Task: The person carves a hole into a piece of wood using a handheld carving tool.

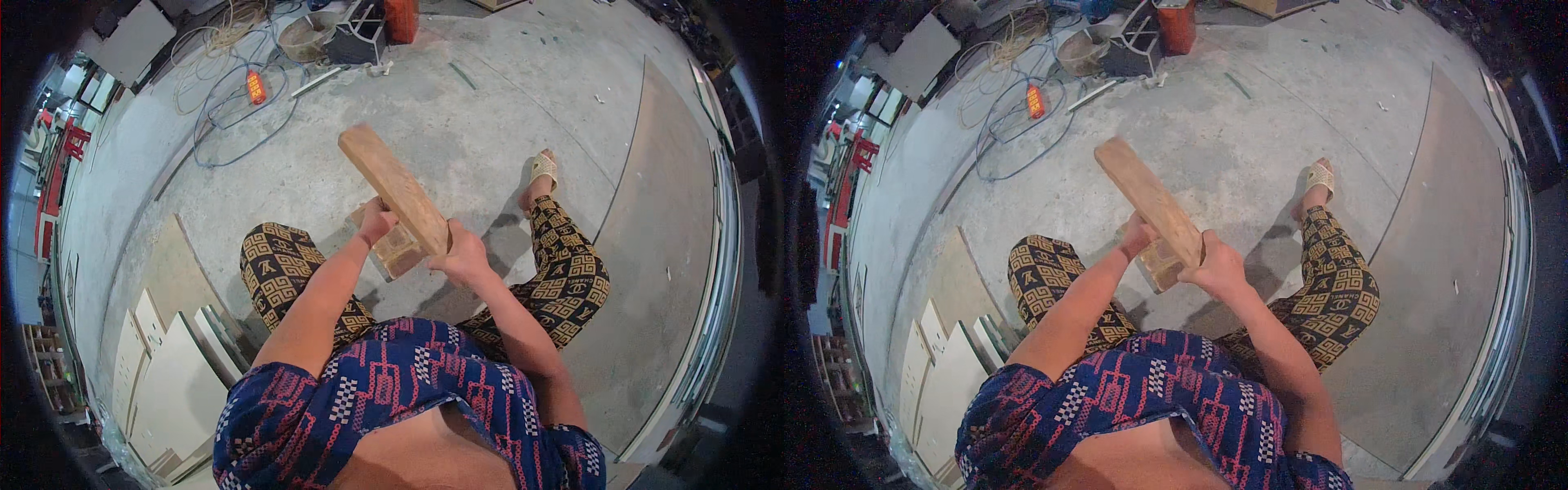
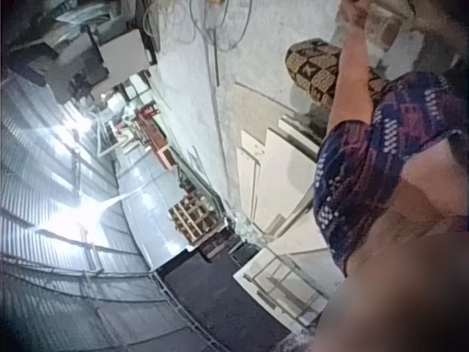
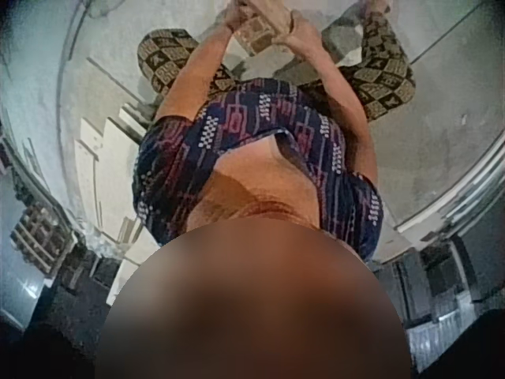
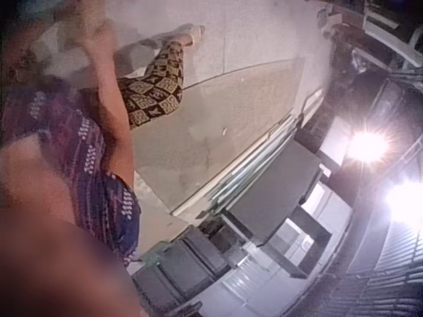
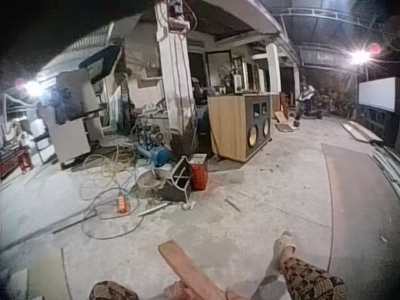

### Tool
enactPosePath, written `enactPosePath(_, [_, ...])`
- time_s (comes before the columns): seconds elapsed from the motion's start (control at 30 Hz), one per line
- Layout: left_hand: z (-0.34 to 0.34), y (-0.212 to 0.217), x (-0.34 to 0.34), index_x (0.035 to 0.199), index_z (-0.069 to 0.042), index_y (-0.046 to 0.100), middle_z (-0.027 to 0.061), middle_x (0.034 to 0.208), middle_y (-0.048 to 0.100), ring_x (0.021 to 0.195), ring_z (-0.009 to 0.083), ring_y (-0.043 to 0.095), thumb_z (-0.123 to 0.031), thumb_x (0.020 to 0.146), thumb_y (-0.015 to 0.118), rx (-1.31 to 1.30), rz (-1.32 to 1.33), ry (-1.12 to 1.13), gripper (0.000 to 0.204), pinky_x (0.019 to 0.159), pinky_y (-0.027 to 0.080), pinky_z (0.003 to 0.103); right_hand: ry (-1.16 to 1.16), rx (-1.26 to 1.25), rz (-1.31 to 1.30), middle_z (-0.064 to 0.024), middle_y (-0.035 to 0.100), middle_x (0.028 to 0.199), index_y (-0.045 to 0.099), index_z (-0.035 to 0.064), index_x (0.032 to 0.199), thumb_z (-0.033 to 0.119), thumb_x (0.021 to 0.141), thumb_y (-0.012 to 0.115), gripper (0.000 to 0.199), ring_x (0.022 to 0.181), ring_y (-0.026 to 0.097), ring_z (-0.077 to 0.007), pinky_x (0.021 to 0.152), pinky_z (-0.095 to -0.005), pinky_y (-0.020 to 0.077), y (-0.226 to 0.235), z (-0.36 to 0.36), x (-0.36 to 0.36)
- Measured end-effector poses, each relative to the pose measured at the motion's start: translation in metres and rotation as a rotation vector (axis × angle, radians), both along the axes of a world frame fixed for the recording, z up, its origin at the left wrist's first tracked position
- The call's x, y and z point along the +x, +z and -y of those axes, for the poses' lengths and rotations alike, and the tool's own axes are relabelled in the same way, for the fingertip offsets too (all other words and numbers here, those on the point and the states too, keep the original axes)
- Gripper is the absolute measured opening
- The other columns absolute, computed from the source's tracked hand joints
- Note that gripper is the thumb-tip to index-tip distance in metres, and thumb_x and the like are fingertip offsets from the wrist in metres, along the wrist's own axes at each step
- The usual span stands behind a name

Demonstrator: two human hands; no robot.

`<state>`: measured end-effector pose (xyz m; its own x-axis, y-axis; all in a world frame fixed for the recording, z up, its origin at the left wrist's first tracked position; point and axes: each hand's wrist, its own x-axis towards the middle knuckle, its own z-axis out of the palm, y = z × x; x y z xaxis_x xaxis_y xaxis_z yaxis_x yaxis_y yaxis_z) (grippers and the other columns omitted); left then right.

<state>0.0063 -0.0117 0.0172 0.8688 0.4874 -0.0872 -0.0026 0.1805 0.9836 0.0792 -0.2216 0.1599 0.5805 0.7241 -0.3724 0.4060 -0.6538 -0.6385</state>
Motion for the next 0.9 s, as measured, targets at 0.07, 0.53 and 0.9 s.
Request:
enactPosePath(0.07, [0.002, 0.001, 0.002, 0.106, 0.002, 0.058, 0.0070, 0.104, 0.064, 0.094, 0.0159, 0.060, 0.004, 0.070, 0.065, -0.217, 0.092, -0.038, 0.037, 0.080, 0.049, 0.031, -0.063, 0.291, -0.037, -0.0161, 0.063, 0.089, 0.044, 0.0020, 0.115, 0.019, 0.054, 0.081, 0.073, 0.084, 0.063, -0.0287, 0.077, -0.0354, 0.0480, 0.005, 0.005, 0.000])
enactPosePath(0.53, [-0.012, -0.044, 0.003, 0.104, 0.003, 0.058, 0.0120, 0.096, 0.064, 0.086, 0.0190, 0.062, -0.009, 0.076, 0.065, 0.242, -0.133, 0.066, 0.031, 0.072, 0.050, 0.033, -0.070, 0.254, -0.112, -0.0203, 0.063, 0.088, 0.052, -0.0006, 0.101, 0.031, 0.053, 0.077, 0.063, 0.085, 0.062, -0.0337, 0.074, -0.0393, 0.0467, -0.051, -0.004, 0.003])
enactPosePath(0.9, [-0.031, 0.024, 0.016, 0.074, -0.001, 0.058, 0.0070, 0.071, 0.061, 0.063, 0.0160, 0.059, -0.009, 0.070, 0.069, 0.022, -0.288, 0.327, 0.014, 0.059, 0.047, 0.032, -0.571, -0.160, -0.031, -0.0229, 0.060, 0.102, 0.051, -0.0053, 0.112, 0.029, 0.063, 0.074, 0.064, 0.099, 0.059, -0.0357, 0.082, -0.0404, 0.0478, -0.180, 0.042, 0.064])
